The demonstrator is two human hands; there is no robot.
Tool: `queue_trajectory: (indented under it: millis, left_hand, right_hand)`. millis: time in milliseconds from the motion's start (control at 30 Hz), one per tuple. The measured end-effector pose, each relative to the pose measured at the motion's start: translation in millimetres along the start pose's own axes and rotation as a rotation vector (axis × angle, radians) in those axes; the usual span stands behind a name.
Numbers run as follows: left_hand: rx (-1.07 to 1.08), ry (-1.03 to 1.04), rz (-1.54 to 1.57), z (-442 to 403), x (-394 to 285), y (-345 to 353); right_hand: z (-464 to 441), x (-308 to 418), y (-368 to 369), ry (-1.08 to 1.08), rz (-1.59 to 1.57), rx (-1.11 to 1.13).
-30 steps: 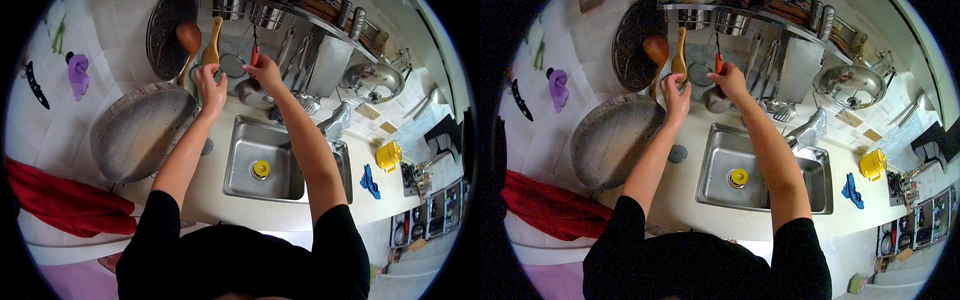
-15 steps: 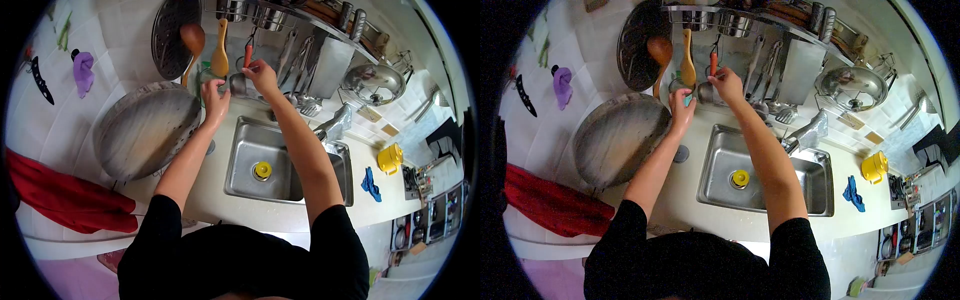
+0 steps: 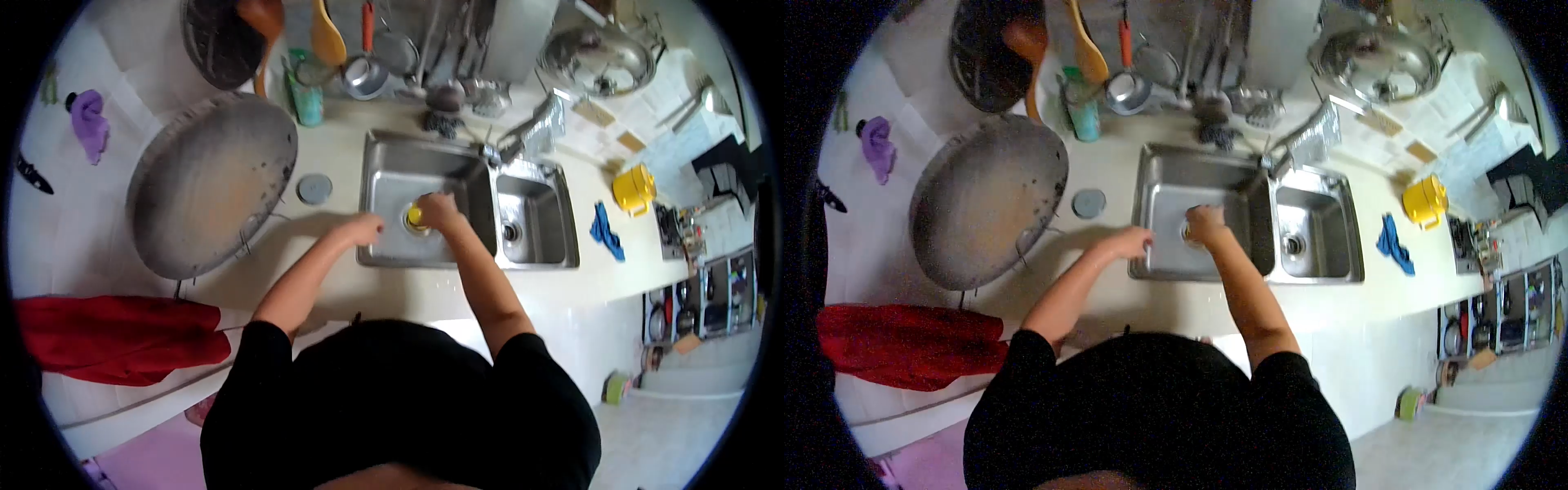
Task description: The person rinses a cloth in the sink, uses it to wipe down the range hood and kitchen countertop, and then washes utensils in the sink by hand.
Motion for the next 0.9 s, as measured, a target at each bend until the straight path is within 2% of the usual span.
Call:
queue_trajectory:
  millis: [67, 133, 200, 233, 267, 300, 333, 367, 400, 433, 500, 567, 633, 700, 767, 833, 867, 900]
  left_hand:
    - [0.005, -0.052, -0.137, 13.2, -7.9, -5.7]
    - [-0.193, 0.099, 0.100, 24.3, -27.1, -20.2]
    - [-0.028, 0.157, 0.507, 32.9, -55.6, -40.4]
    - [0.052, 0.188, 0.706, 34.1, -64.4, -47.8]
    - [-0.085, 0.097, 0.555, 31.6, -63.8, -54.7]
    - [-0.221, 0.004, 0.405, 28.0, -61.2, -61.4]
    - [-0.356, -0.090, 0.258, 24.0, -55.9, -67.6]
    - [-0.782, 0.076, 0.428, 14.0, -43.0, -72.3]
    - [-0.974, 0.081, 0.603, 19.1, -49.9, -99.5]
    - [-1.206, 0.141, 0.552, 24.8, -54.8, -131.0]
    - [-1.579, 0.374, 0.359, 24.7, -50.5, -202.1]
    - [-1.812, 0.310, 0.304, 22.8, -52.3, -265.3]
    - [-1.957, 0.187, 0.147, 14.6, -49.5, -311.4]
    - [-1.853, 0.112, 0.137, 7.5, -49.8, -334.5]
    - [-1.773, -0.010, 0.074, -1.9, -42.2, -343.8]
    - [-1.546, -0.088, 0.151, 8.4, -46.4, -349.5]
    - [-1.431, -0.125, 0.186, 12.9, -49.1, -350.7]
    - [-1.506, -0.139, 0.077, 13.3, -49.1, -350.5]
  right_hand:
    - [27.7, -17.0, -11.7, 0.195, -0.343, 0.085]
    - [56.9, -21.2, -51.0, 0.221, -1.053, -0.095]
    - [87.4, -12.0, -88.4, 0.039, -1.614, -0.287]
    - [100.8, -7.5, -98.0, -0.024, -1.894, -0.313]
    - [109.2, -6.2, -103.3, -0.098, -2.172, -0.330]
    - [105.7, -11.3, -92.1, -0.182, -2.283, -0.223]
    - [99.0, -16.3, -80.0, 0.118, -1.941, -0.149]
    - [93.0, -13.6, -73.2, 0.206, -1.551, -0.264]
    - [86.3, -9.5, -68.7, 0.283, -1.159, -0.372]
    - [75.7, -8.8, -66.1, 0.300, -1.425, -0.411]
    - [61.4, 1.7, -105.0, 0.218, -1.419, -0.403]
    - [36.5, 12.8, -140.0, 0.104, -1.401, -0.442]
    - [4.0, 29.3, -188.4, -0.040, -1.498, -0.518]
    - [-41.5, 36.8, -227.1, -0.127, -1.520, -0.546]
    - [-88.4, 44.2, -261.1, -0.080, -1.540, -0.663]
    - [-142.6, 42.4, -279.4, -0.107, -1.279, -0.893]
    - [-152.5, 44.7, -288.2, -0.053, -1.169, -0.942]
    - [-159.8, 47.3, -296.1, 0.001, -1.060, -0.988]
Point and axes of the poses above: each hand's wrist, its own z-axis away from the middle knuckle, its own y-axis out of the palm, x = y × z, the point moved 1 cm from there along -z, towards the middle knuckle, and after that the axes turned 4 degrees about -x, right-handed, at the moved point
